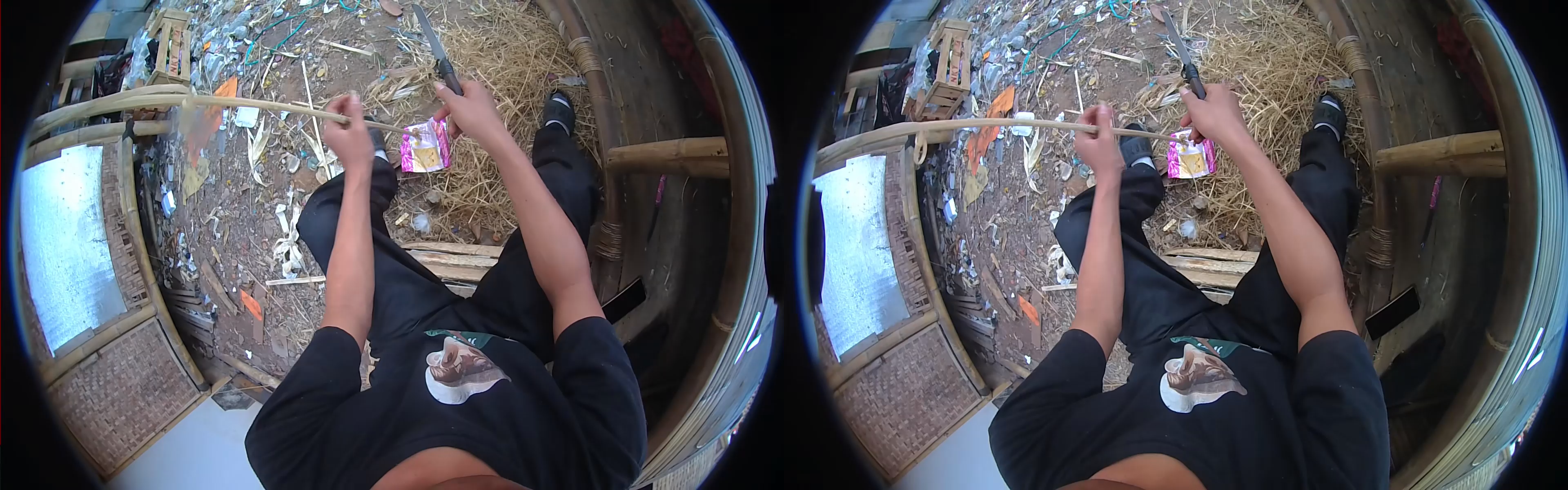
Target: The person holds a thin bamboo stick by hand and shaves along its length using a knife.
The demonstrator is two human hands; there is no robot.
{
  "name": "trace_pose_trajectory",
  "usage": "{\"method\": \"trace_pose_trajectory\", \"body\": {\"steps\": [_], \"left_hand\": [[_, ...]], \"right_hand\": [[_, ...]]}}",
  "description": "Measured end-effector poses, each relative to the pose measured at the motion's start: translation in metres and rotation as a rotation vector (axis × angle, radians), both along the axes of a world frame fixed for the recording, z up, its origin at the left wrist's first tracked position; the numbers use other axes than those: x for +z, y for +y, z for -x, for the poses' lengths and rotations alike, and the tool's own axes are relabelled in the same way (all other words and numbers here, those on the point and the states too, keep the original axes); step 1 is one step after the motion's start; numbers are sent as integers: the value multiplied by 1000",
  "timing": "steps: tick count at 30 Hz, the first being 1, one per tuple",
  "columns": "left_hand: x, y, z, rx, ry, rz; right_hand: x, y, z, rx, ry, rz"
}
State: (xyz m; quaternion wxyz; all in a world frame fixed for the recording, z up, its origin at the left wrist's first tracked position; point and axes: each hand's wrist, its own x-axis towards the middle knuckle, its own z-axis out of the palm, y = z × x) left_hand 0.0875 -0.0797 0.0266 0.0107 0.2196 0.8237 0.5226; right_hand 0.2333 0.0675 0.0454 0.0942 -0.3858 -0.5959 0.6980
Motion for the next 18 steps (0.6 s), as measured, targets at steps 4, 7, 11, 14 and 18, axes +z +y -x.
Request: {"method": "trace_pose_trajectory", "body": {"steps": [4, 7, 11, 14, 18], "left_hand": [[55, 11, 20, -95, 88, -572], [89, 14, 32, -135, 65, -640], [83, 4, 50, -364, -258, -789], [83, 9, 56, -296, -172, -743], [85, 9, 70, -275, -177, -708]], "right_hand": [[2, -3, -1, -17, -22, -26], [-6, -11, 1, -20, -61, -79], [-22, -20, 5, 22, -226, -250], [-62, -33, 9, 46, -234, -336], [-88, -62, 7, 113, -323, -356]]}}
